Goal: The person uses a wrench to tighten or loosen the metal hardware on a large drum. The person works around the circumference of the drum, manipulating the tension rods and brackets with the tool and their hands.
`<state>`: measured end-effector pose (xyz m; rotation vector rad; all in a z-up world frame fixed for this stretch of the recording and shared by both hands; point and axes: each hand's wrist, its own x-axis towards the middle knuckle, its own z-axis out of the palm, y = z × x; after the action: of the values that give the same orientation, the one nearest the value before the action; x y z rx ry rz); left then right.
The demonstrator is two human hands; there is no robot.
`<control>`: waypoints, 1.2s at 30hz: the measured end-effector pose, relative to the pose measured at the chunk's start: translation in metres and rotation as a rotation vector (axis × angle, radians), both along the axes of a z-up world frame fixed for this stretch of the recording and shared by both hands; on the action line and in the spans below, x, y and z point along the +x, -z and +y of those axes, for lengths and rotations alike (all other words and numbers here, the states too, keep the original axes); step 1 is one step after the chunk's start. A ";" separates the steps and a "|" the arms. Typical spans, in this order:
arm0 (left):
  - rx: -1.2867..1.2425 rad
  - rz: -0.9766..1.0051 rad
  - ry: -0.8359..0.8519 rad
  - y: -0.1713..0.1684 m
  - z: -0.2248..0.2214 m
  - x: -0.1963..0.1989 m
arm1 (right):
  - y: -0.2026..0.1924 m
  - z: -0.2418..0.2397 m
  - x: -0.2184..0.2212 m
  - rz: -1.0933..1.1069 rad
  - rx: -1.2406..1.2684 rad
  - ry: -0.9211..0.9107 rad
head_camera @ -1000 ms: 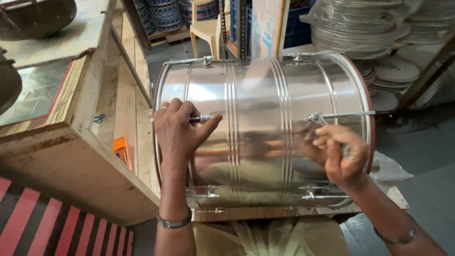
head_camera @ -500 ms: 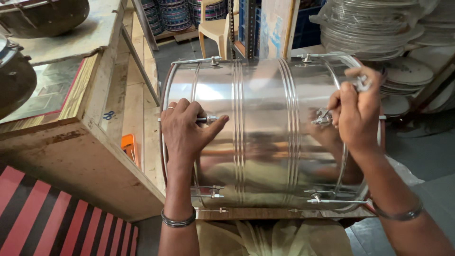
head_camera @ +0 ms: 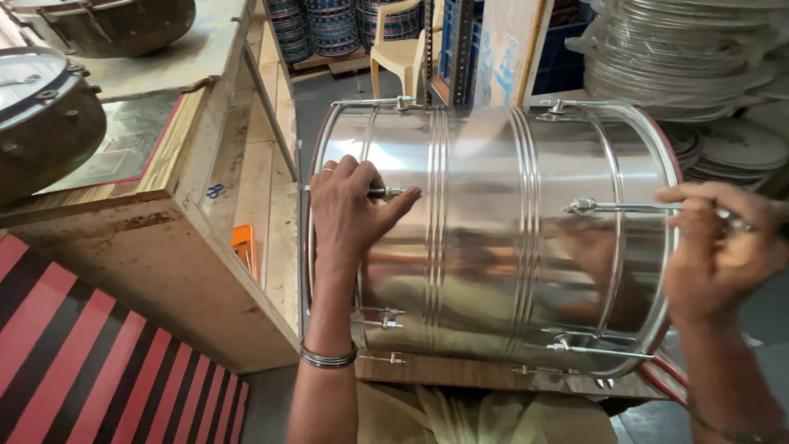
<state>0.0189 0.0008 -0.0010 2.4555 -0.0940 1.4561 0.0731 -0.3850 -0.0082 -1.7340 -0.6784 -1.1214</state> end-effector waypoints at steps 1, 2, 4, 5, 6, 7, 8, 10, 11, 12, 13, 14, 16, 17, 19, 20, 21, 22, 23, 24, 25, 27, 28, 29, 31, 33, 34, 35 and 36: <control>0.001 0.013 -0.006 0.000 0.000 0.002 | -0.003 -0.001 0.001 -0.001 0.002 -0.007; 0.002 0.026 -0.013 0.000 0.000 0.003 | -0.006 -0.005 0.002 -0.098 -0.160 0.136; -0.009 0.035 -0.013 -0.002 0.000 0.006 | -0.009 -0.011 0.007 -0.195 -0.320 0.260; -0.021 0.047 -0.005 -0.003 0.000 0.007 | -0.007 -0.010 0.010 -0.209 -0.409 0.310; -0.022 0.043 -0.013 -0.004 -0.001 0.010 | -0.005 -0.008 0.013 -0.226 -0.499 0.359; -0.012 0.032 -0.015 -0.005 -0.001 0.012 | -0.003 -0.006 0.015 -0.232 -0.498 0.352; -0.002 0.022 -0.020 -0.004 -0.001 0.013 | 0.001 -0.002 0.016 -0.225 -0.587 0.408; -0.004 0.017 -0.016 -0.004 -0.001 0.012 | 0.006 0.002 0.018 -0.227 -0.670 0.449; -0.006 0.013 -0.001 -0.004 -0.001 0.011 | 0.008 0.000 0.016 -0.183 -0.659 0.386; -0.002 0.011 -0.020 -0.004 -0.002 0.011 | 0.012 0.000 0.016 -0.138 -0.646 0.319; -0.031 -0.037 -0.031 -0.004 -0.005 0.012 | 0.014 -0.002 0.018 -0.145 -0.640 0.302; -0.057 -0.086 -0.043 -0.004 -0.008 0.014 | 0.016 -0.005 0.020 -0.139 -0.639 0.306; -0.044 -0.120 -0.005 -0.004 -0.028 0.022 | 0.022 -0.006 0.028 -0.144 -0.629 0.294; 0.001 -0.078 0.003 -0.003 -0.041 0.027 | 0.025 -0.006 0.033 -0.130 -0.598 0.241; -0.123 0.183 0.234 0.002 -0.080 0.036 | 0.033 -0.010 0.040 -0.115 -0.564 0.183; -0.006 0.191 0.268 0.004 -0.103 0.045 | 0.037 -0.013 0.043 -0.048 -0.522 0.123; 0.110 0.201 0.301 0.005 -0.124 0.053 | 0.039 -0.013 0.045 0.018 -0.481 0.062; 0.145 0.268 0.339 0.008 -0.145 0.059 | 0.042 -0.014 0.046 0.015 -0.483 0.056; 0.179 0.336 0.377 0.011 -0.164 0.065 | 0.045 -0.016 0.046 0.025 -0.476 0.067; 0.178 0.335 0.372 0.015 -0.181 0.071 | 0.048 -0.017 0.046 0.035 -0.467 0.079; 0.240 0.244 0.336 0.019 -0.196 0.077 | 0.050 -0.018 0.048 0.033 -0.467 0.075; 0.303 0.152 0.294 0.033 -0.209 0.083 | 0.054 -0.020 0.051 -0.047 -0.482 0.102; 0.234 0.136 0.341 0.040 -0.212 0.084 | 0.054 -0.021 0.052 -0.049 -0.482 0.099; 0.165 0.119 0.387 0.045 -0.213 0.086 | 0.054 -0.021 0.052 -0.058 -0.487 0.085; 0.138 0.099 0.454 0.051 -0.207 0.091 | 0.050 -0.019 0.052 -0.071 -0.493 0.069; 0.113 0.081 0.515 0.050 -0.200 0.091 | 0.045 -0.014 0.047 -0.034 -0.492 0.098; 0.053 0.115 0.568 0.046 -0.195 0.091 | 0.043 -0.013 0.044 -0.035 -0.491 0.091; -0.007 0.148 0.621 0.042 -0.191 0.090 | 0.042 -0.012 0.043 0.019 -0.480 0.078; -0.005 0.149 0.616 0.037 -0.190 0.087 | 0.042 -0.012 0.043 0.072 -0.468 0.067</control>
<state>0.1058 -0.1889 -0.0379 2.2257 -0.7383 0.9976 0.1165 -0.3966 -0.0500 -2.1934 -0.8944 -0.9906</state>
